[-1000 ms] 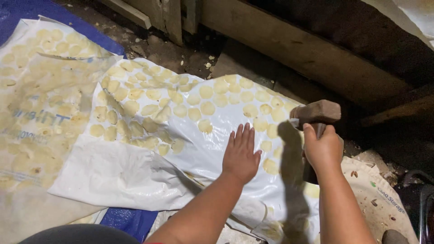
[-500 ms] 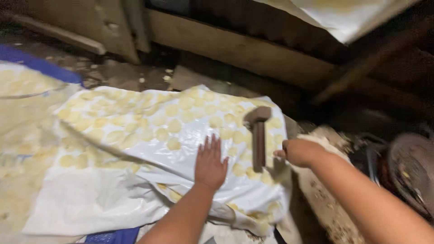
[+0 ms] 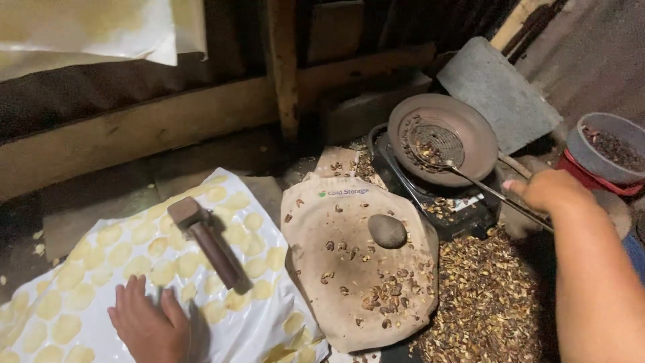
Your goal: Cracking nuts with a wooden mallet and sorting the kernels onto a white sheet
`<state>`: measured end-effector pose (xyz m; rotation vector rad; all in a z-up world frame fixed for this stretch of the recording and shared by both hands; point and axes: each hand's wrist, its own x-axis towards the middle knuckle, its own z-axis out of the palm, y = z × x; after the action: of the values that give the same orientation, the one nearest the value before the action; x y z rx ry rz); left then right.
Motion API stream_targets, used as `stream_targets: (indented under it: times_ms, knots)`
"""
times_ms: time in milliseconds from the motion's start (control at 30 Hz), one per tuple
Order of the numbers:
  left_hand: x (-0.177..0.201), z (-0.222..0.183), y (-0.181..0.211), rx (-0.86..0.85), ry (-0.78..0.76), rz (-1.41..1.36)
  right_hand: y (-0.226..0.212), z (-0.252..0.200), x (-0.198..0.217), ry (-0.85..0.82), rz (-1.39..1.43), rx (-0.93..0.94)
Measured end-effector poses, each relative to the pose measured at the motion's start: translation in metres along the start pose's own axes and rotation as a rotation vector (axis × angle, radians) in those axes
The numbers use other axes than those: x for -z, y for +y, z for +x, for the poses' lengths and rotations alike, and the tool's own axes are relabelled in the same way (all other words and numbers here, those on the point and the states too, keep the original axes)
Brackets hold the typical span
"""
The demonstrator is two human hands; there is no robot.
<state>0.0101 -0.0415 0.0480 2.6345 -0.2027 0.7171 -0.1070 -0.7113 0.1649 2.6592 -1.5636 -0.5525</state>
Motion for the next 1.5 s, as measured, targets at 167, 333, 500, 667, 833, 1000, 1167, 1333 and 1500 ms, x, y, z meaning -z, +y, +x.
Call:
stream_targets:
  times_ms: [167,333,500,667,833,1000,1167,1333,1500]
  knots:
    - [-0.038,0.014,0.112,-0.328,-0.22,-0.33,-0.017,0.019,-0.031,-0.052,0.108,0.129]
    - [-0.097,-0.05,0.187,-0.39,-0.665,-0.202,-0.086,0.038,-0.028,0.033,0.378,0.221]
    - [-0.134,-0.137,0.19,-1.127,-0.306,-0.041,-0.13,0.122,-0.071,0.079,0.284,0.441]
    - [-0.123,-0.112,0.201,-0.737,-1.071,-0.488,-0.165,0.113,-0.047,-0.052,0.153,0.32]
    - [-0.086,-0.059,0.246,-0.53,-0.871,-0.507,-0.181,0.121,-0.049,-0.04,0.097,0.402]
    - [-0.087,-0.011,0.278,-0.176,-0.843,-0.532,-0.176,0.134,-0.048,-0.149,0.207,0.476]
    - [-0.1,0.023,0.305,0.308,-0.939,-0.794,-0.155,0.164,-0.07,-0.199,0.686,0.401]
    - [-0.115,0.039,0.324,0.833,-0.993,-1.312,-0.15,0.049,0.005,-0.325,0.914,0.35]
    - [-0.203,-0.04,0.265,1.415,-0.965,-1.974,-0.179,-0.109,-0.008,-0.725,0.651,0.879]
